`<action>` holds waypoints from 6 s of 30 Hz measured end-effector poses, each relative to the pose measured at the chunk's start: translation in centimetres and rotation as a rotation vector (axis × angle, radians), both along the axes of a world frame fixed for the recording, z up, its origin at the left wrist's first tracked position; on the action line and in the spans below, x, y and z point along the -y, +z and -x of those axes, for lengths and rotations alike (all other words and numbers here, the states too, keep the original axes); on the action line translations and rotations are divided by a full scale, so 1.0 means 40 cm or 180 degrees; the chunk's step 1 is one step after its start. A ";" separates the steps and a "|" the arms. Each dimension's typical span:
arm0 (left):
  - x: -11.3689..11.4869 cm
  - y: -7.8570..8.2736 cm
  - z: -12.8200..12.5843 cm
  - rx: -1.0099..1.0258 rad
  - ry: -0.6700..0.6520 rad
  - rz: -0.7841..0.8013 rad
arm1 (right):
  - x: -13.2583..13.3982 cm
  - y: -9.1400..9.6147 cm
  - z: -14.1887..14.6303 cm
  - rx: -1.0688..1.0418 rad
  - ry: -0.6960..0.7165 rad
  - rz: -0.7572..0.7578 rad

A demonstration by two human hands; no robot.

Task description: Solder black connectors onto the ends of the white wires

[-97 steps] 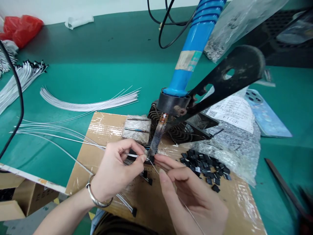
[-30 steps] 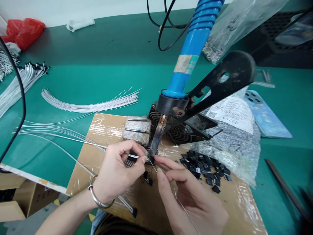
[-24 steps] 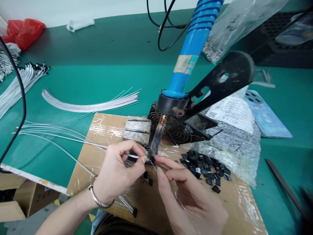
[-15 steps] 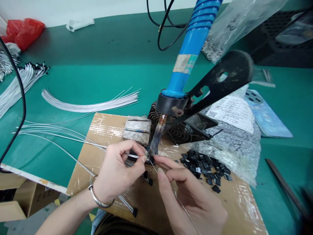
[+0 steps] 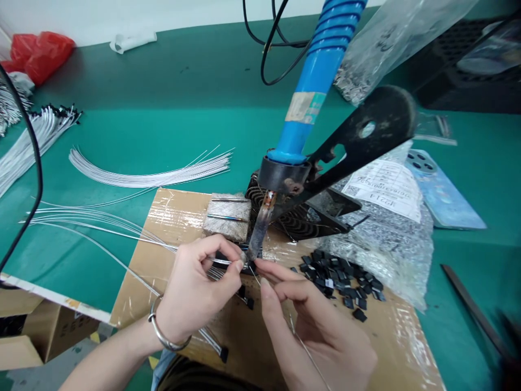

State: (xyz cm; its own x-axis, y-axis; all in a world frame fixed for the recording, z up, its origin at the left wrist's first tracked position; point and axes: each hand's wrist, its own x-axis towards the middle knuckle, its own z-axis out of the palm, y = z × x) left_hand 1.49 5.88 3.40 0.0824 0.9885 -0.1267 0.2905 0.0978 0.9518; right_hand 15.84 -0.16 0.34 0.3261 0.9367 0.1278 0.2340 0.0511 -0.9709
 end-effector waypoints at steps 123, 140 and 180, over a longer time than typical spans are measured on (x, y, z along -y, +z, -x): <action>0.004 -0.003 0.002 -0.0182 -0.0090 -0.0148 | -0.004 -0.009 0.009 0.0369 -0.0120 -0.0238; -0.003 -0.010 0.005 -0.0179 -0.0014 0.0087 | -0.007 -0.020 0.010 0.0300 -0.0089 -0.0212; -0.010 0.002 -0.002 -0.0049 0.0027 0.0032 | -0.010 -0.014 0.017 0.0327 -0.0189 -0.0194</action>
